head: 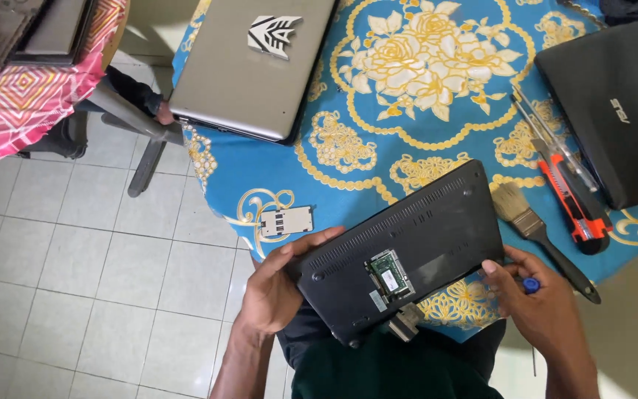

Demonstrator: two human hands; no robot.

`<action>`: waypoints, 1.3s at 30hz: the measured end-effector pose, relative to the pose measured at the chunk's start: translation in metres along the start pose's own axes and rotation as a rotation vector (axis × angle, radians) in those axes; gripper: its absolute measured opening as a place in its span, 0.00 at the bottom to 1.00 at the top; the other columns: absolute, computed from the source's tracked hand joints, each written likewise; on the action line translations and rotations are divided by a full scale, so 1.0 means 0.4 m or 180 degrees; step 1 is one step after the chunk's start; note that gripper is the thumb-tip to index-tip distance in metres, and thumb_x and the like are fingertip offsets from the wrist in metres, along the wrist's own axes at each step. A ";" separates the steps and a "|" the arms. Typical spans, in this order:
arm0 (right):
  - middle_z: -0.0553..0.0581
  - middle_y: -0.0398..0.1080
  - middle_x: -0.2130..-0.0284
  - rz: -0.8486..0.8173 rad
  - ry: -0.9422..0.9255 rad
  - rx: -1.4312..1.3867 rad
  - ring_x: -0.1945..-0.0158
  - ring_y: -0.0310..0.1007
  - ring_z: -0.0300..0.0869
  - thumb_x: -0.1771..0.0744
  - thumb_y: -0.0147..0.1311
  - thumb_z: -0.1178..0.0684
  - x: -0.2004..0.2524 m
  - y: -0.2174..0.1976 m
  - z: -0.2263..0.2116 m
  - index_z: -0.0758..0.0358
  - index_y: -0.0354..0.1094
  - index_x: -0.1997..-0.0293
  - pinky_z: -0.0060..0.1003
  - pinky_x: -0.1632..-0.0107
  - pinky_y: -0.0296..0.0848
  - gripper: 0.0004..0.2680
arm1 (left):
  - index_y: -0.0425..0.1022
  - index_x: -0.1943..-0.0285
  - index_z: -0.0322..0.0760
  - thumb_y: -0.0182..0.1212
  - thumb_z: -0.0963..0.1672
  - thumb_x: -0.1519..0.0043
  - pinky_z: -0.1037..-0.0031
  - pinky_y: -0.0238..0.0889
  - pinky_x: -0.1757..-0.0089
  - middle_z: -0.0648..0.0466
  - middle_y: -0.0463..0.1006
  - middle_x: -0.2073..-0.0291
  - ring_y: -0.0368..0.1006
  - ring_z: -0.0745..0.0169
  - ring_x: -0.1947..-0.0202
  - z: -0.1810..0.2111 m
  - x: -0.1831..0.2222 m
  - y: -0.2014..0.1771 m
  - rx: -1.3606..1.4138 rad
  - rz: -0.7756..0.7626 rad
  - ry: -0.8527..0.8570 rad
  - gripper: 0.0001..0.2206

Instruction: Disassembling a laptop by unscrewing the bottom casing and prying it open to access internal components.

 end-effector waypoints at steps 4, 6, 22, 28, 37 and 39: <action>0.59 0.82 0.60 -0.0098 0.0006 0.0109 0.70 0.72 0.48 0.33 0.53 0.44 0.019 0.022 -0.069 0.58 0.65 0.28 0.46 0.57 0.72 0.24 | 0.75 0.36 0.25 0.61 0.51 0.37 0.57 0.66 0.40 0.37 0.74 0.35 0.72 0.42 0.36 0.022 0.026 0.019 -0.0105 -0.0068 0.0486 0.27; 0.59 0.81 0.58 -0.0134 -0.0002 0.0059 0.68 0.71 0.47 0.33 0.52 0.45 0.025 0.028 -0.092 0.57 0.65 0.27 0.45 0.56 0.70 0.24 | 0.72 0.33 0.25 0.66 0.52 0.40 0.57 0.67 0.40 0.38 0.75 0.35 0.72 0.42 0.36 0.016 0.026 0.030 -0.0211 -0.0071 0.0608 0.32; 0.62 0.58 0.95 -0.1382 -0.1159 -0.1102 0.90 0.56 0.43 0.32 0.46 0.58 0.017 0.037 0.122 0.64 0.57 0.75 0.37 0.80 0.56 0.09 | 0.72 0.33 0.39 0.57 0.45 0.26 0.58 0.68 0.33 0.44 0.77 0.36 0.74 0.46 0.32 -0.023 0.214 0.315 -0.2732 -0.1211 0.2258 0.14; 0.55 0.52 0.97 -0.1625 -0.1159 -0.2163 0.92 0.48 0.37 0.37 0.39 0.67 0.020 0.015 0.205 0.66 0.58 0.89 0.33 0.84 0.49 0.14 | 0.70 0.29 0.38 0.61 0.42 0.26 0.65 0.66 0.32 0.55 0.72 0.32 0.70 0.54 0.30 -0.148 0.241 0.332 -0.3696 -0.1931 0.2457 0.16; 0.56 0.52 0.92 -0.1406 -0.0693 -0.2676 0.93 0.44 0.37 0.34 0.45 0.63 0.038 0.019 0.215 0.70 0.60 0.74 0.33 0.88 0.43 0.06 | 0.58 0.23 0.38 0.39 0.52 0.22 0.39 0.47 0.30 0.41 0.63 0.26 0.58 0.34 0.24 -0.190 0.213 0.349 -0.4012 -0.1647 0.1952 0.23; 0.55 0.46 0.93 -0.1132 -0.0550 -0.2524 0.94 0.41 0.39 0.36 0.46 0.64 0.076 0.002 0.126 0.70 0.57 0.77 0.36 0.87 0.37 0.07 | 0.53 0.21 0.37 0.33 0.57 0.23 0.34 0.42 0.30 0.34 0.57 0.24 0.52 0.26 0.22 -0.183 0.196 0.364 -0.4012 -0.1486 0.1772 0.29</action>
Point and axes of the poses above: each hand's wrist, its own x-axis away from the middle knuckle, its own y-axis out of the palm, z = x × y, the point moved 8 cm from there along -x, towards the middle knuckle
